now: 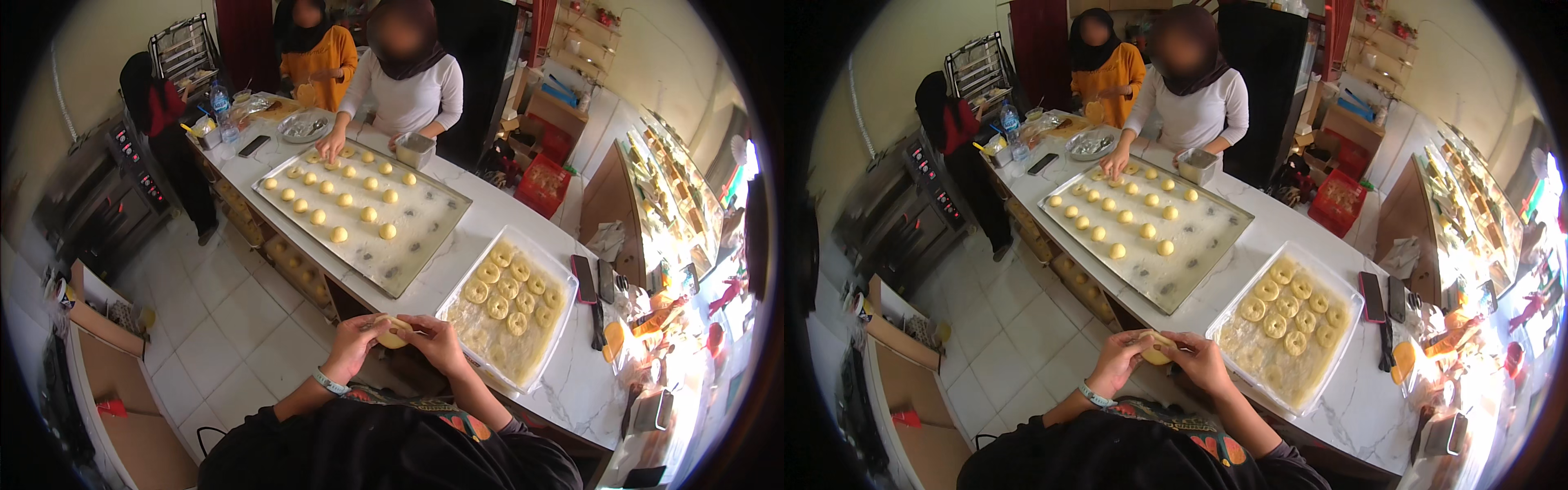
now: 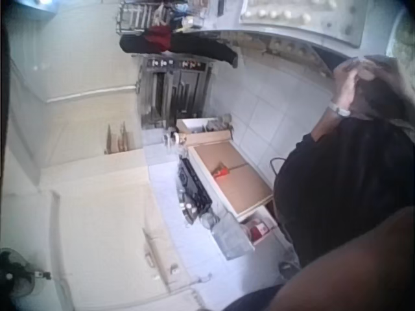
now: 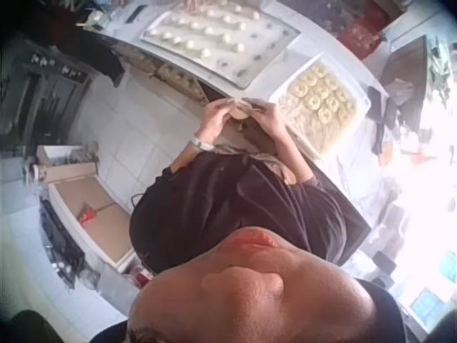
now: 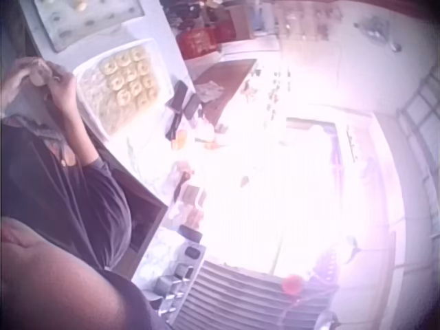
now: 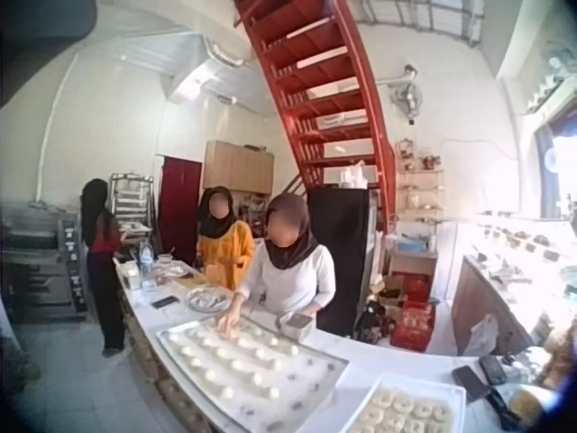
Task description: The person shapes dough into rings and places them into a container, while other workers shape dough into balls on a tray at the same bakery counter.
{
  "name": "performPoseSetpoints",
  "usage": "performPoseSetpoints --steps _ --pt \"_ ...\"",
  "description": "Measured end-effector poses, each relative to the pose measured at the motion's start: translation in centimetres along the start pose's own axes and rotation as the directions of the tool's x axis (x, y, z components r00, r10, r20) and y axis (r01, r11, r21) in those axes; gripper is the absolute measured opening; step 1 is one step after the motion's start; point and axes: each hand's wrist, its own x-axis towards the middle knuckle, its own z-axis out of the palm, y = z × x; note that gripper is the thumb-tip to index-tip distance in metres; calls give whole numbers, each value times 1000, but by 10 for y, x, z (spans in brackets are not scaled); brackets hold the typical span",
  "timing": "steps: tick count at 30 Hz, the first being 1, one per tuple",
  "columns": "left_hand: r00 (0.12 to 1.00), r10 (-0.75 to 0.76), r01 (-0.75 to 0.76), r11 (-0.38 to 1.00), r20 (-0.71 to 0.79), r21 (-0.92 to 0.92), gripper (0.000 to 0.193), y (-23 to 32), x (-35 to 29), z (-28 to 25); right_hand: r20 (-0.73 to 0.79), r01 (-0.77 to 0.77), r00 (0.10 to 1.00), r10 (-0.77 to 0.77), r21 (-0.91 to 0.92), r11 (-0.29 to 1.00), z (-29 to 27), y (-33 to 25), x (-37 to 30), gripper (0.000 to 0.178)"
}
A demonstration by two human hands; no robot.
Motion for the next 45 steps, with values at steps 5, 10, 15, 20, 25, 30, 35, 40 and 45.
performPoseSetpoints --steps 5,10,15,20,25,30,35,40,45 --pt "996 -72 70 997 45 44 27 1 -1 5 -24 0 1000 1 41 999 -3 -3 0 26" --pt "999 6 -7 1000 36 22 27 -5 4 3 -19 19 1000 -17 116 993 -9 -1 -3 25" --pt "992 -114 111 992 50 63 24 -8 6 9 -59 -4 998 7 57 998 -10 2 -5 26" --pt "996 -77 77 997 39 2 20 -3 9 23 -85 -44 995 60 170 985 -26 0 -7 29" --pt "989 -122 115 989 83 88 21 -9 9 27 -114 -33 992 46 120 992 -24 -2 -22 29" --pt "978 -183 171 979 104 111 21 -9 12 36 -205 -86 971 123 182 980 -36 3 -25 29" --pt "978 -184 168 974 99 154 21 -11 16 42 -190 -88 976 111 125 988 -41 6 -32 30" --pt "937 -301 255 936 176 243 21 -20 23 40 -204 -114 971 128 77 990 -45 0 -38 30" --pt "949 -285 258 948 135 187 20 -19 22 56 -244 -149 953 179 136 979 -56 8 -45 32"
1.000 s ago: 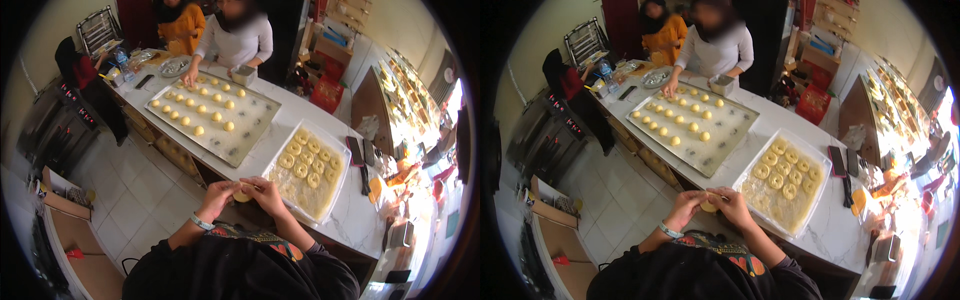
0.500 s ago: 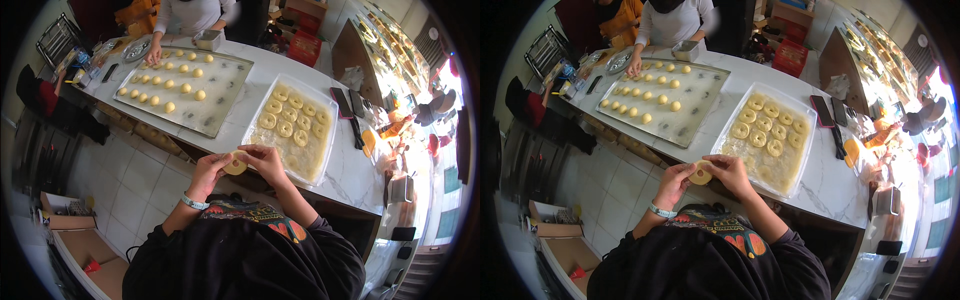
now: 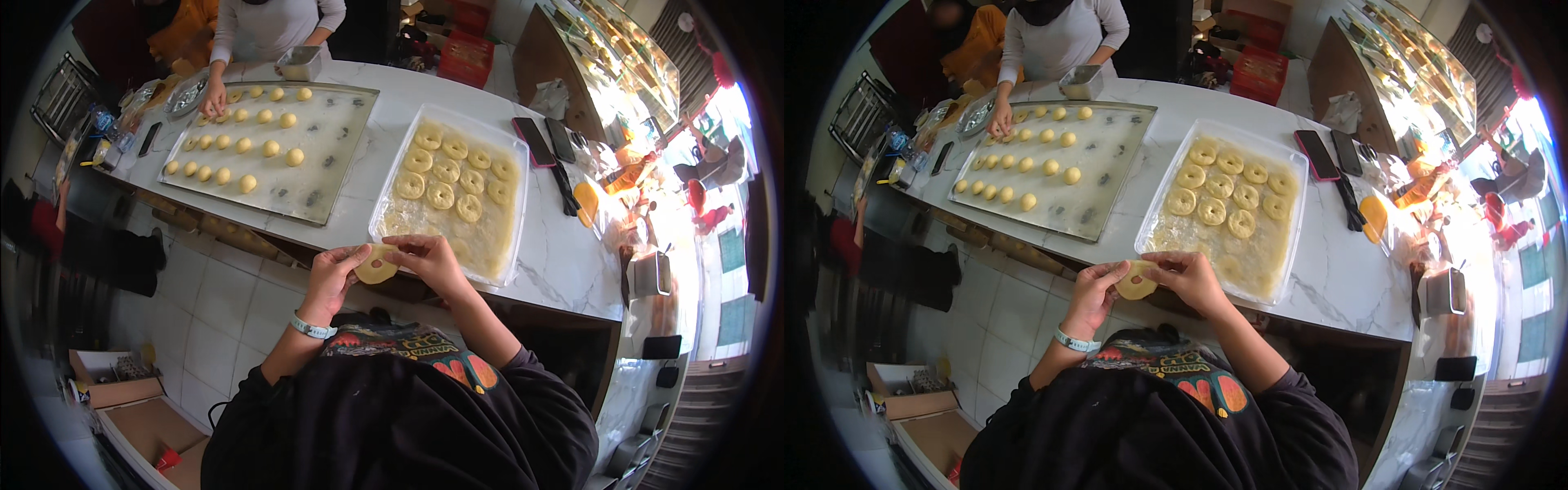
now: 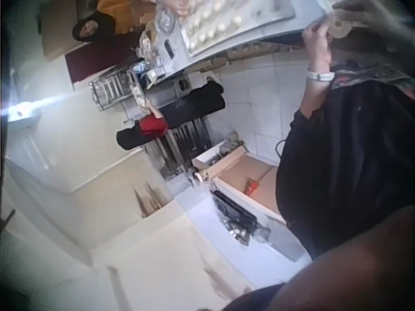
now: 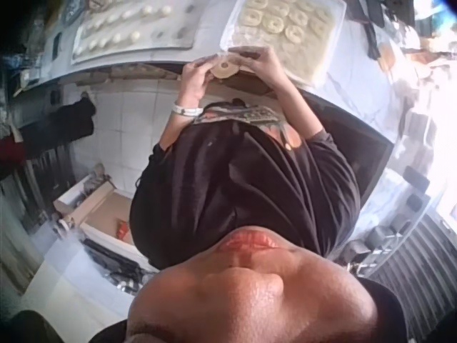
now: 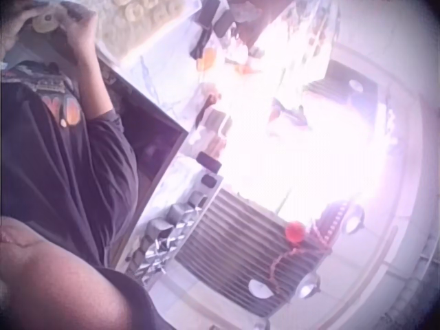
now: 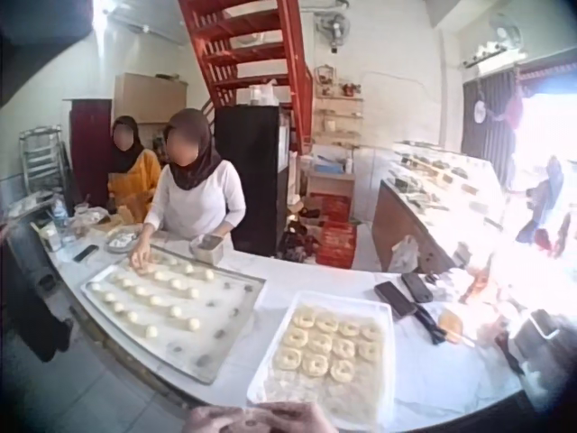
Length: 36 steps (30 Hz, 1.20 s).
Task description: The person shapes dough into rings and places them into a container, while other workers shape dough into balls on a tray at the same bakery counter.
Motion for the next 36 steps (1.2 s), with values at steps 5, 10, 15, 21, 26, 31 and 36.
performPoseSetpoints --steps 5,10,15,21,26,31,36 --pt "995 -75 68 993 70 100 20 -7 10 -4 54 109 993 -105 -99 989 2 -4 -9 33" --pt "990 -102 97 994 96 51 21 -7 11 0 5 33 999 -32 -137 990 -3 -6 -8 32" --pt "994 -103 100 993 39 70 23 -6 10 0 33 101 995 -98 -142 985 -4 3 -5 31" --pt "992 -120 118 992 35 36 27 -3 5 -8 94 -56 994 52 41 998 6 -6 -1 39" --pt "989 -131 132 991 63 -19 38 7 -4 -9 339 -357 926 168 636 684 10 21 12 42" --pt "991 130 -131 988 20 78 55 9 -11 -18 330 -361 927 180 650 669 19 31 20 33" --pt "950 302 -301 953 -80 27 52 12 -12 -36 294 -364 930 219 676 641 17 23 21 33"
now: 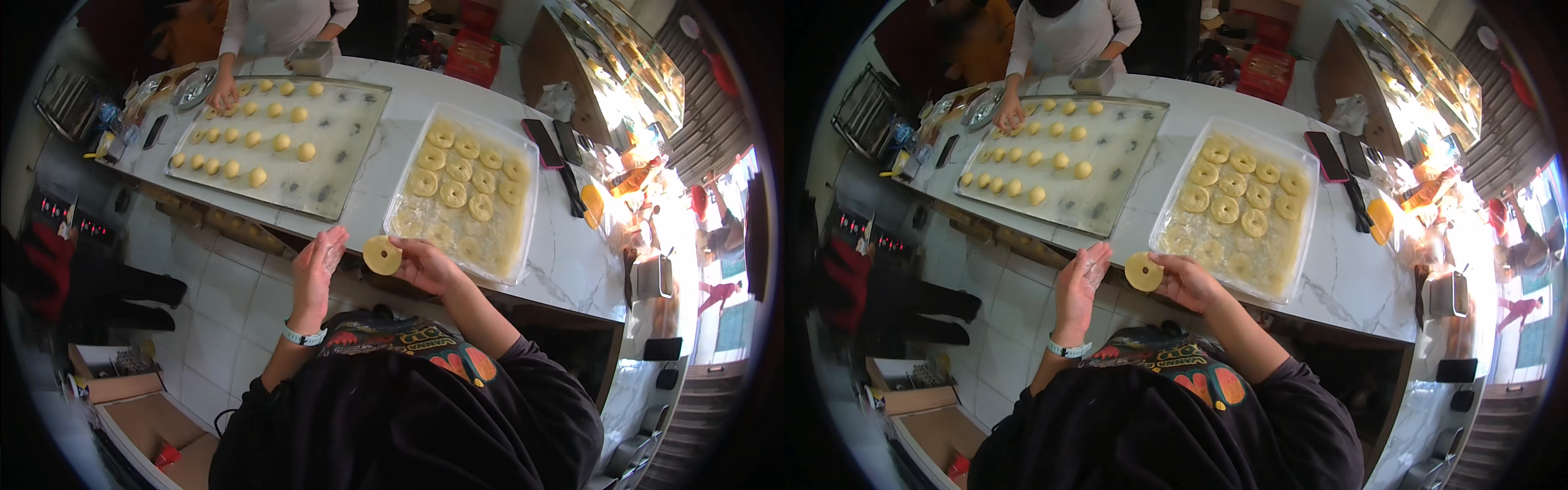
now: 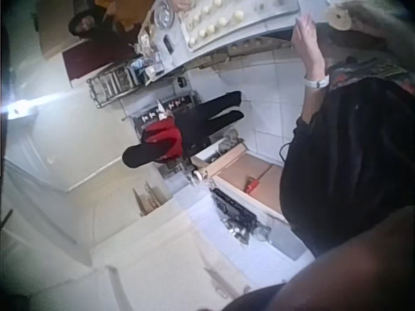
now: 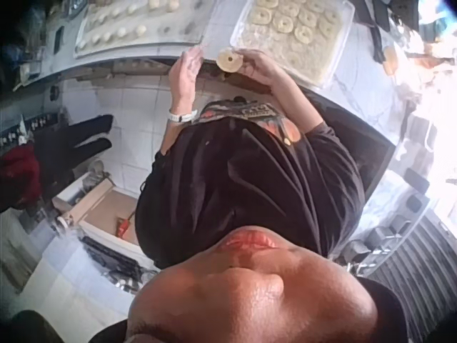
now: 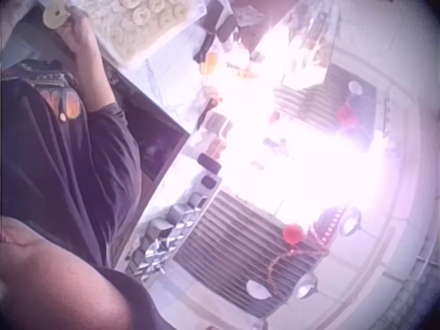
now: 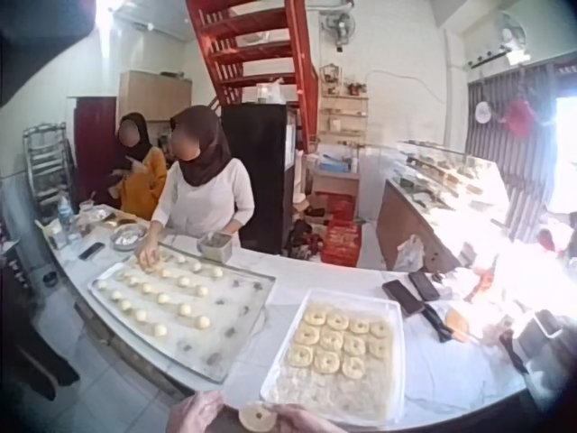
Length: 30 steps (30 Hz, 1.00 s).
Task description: The person shapes dough into rings and places them into a container, while other workers shape dough into balls on a tray at the same bakery counter.
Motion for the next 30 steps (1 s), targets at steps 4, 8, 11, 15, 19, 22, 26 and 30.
performPoseSetpoints --steps 4,8,11,15,19,22,26,30 --pt "999 -9 7 1000 -42 -28 50 -9 -3 -27 -10 88 996 -89 -63 994 -11 -32 -19 33" --pt "994 -57 52 997 -96 -59 46 -17 -17 -51 -163 288 906 -391 -439 851 -42 -98 -54 37" --pt "987 -97 87 993 -130 -82 44 -22 -23 -59 -245 282 754 -610 -718 637 -84 -141 -73 36" --pt "982 -125 110 988 -143 -107 41 -26 -21 -61 -267 -152 770 -580 -959 240 -128 -171 -74 35" --pt "983 -116 102 989 -141 -103 38 -23 -18 -61 -368 -438 861 -351 -887 -146 -132 -174 -55 38" --pt "985 -105 92 991 -139 -99 36 -23 -20 -64 -334 -453 855 -396 -854 -258 -136 -170 -48 36" --pt "977 -135 113 984 -166 -138 33 -28 -22 -71 -166 -409 760 -628 -874 -264 -145 -168 -56 31" --pt "978 -147 123 980 -147 -158 31 -26 -14 -72 -91 -441 638 -765 -858 -265 -111 -169 -85 35"
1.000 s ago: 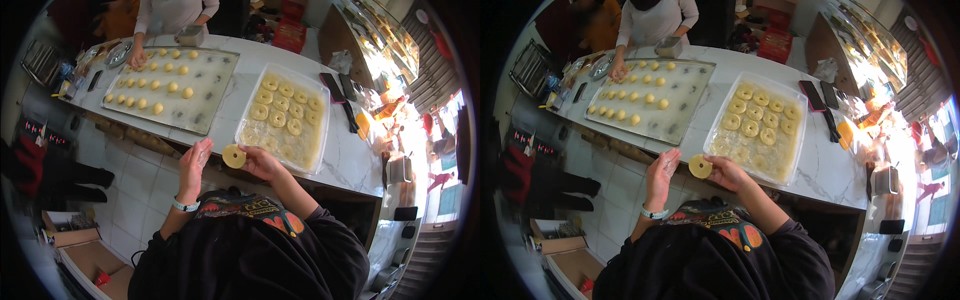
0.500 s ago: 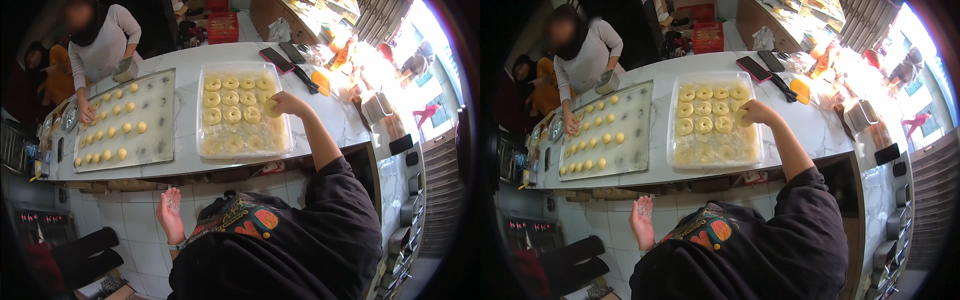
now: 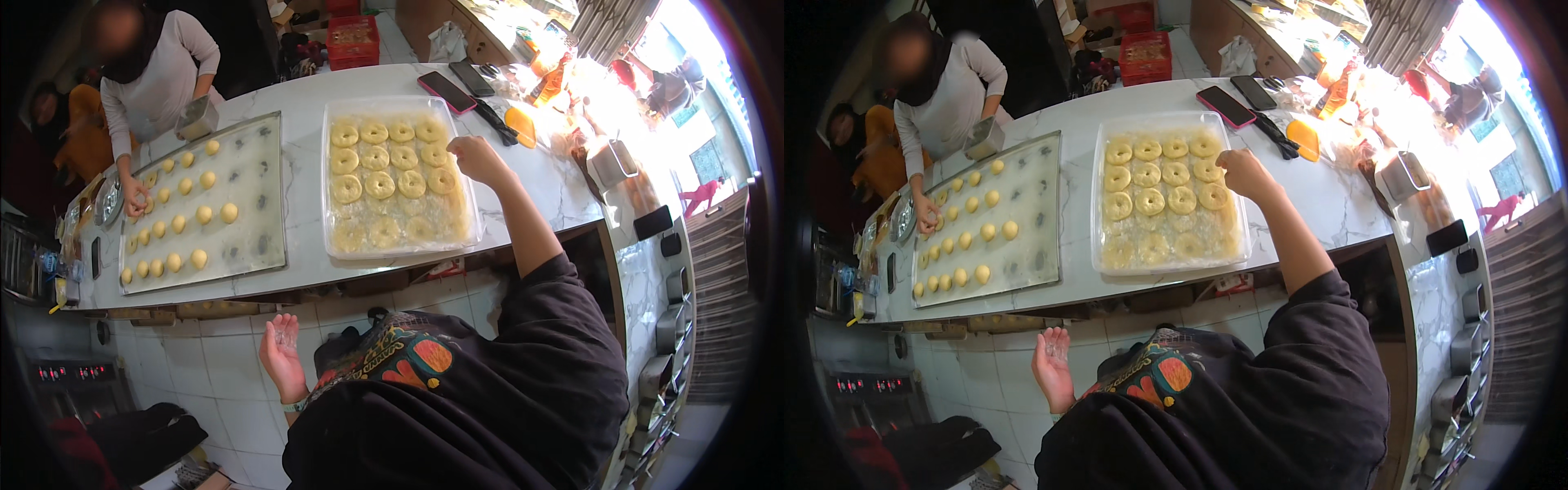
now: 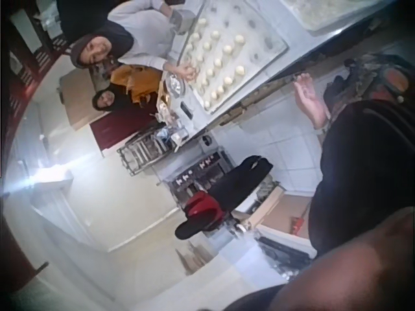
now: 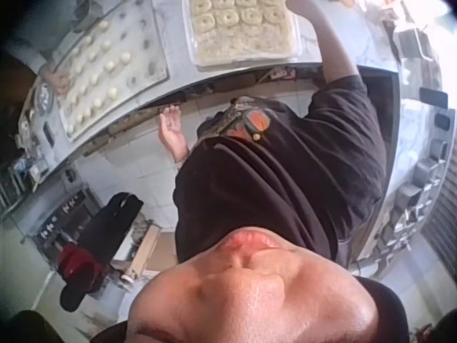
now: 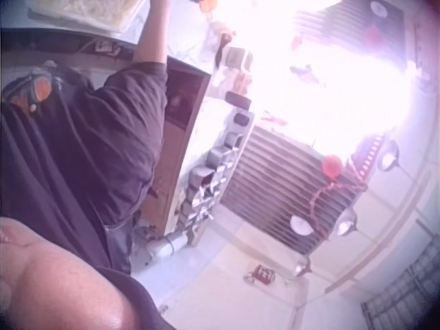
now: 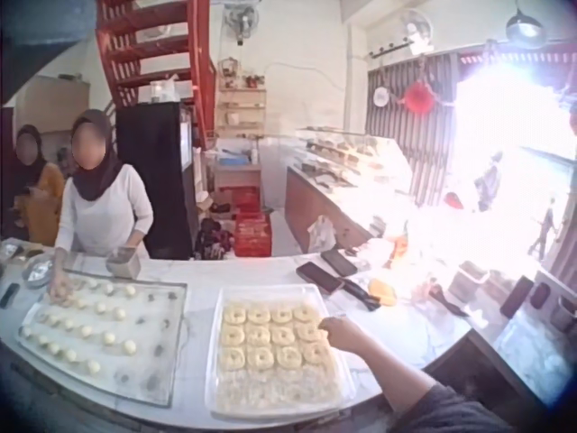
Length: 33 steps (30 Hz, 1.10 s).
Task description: The person shapes dough into rings and places them into a container, while other workers shape dough into balls on a tray at the same bakery counter.
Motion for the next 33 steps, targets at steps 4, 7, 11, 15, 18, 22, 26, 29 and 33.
performPoseSetpoints --steps 4,7,11,15,18,22,26,29,33 --pt "999 38 -38 999 -11 0 31 9 5 -2 2 -42 999 42 104 994 -12 -21 -16 32" --pt "996 80 -79 997 -32 17 30 13 11 1 1 32 999 -32 52 998 -12 -27 -17 27" --pt "998 49 -48 998 27 -34 31 9 15 -14 317 154 927 -200 164 974 -35 -86 -1 26" --pt "999 -35 34 999 -37 -19 32 15 24 -30 461 337 801 -381 178 924 -42 -141 41 31" --pt "990 -65 63 998 -122 -16 33 27 37 -46 492 484 726 -481 133 865 -31 -195 86 32" --pt "983 -45 38 998 -179 -42 31 52 64 -80 495 607 642 -586 137 782 3 -283 165 28" --pt "958 75 -82 997 -276 -13 29 88 103 -116 333 719 616 -714 130 682 58 -359 273 22" --pt "923 122 -156 986 -364 -64 29 120 130 -151 54 693 698 -714 202 692 127 -402 364 20" --pt "852 203 -235 972 -483 -7 31 166 145 -172 294 595 778 -555 -60 802 200 -437 437 20"
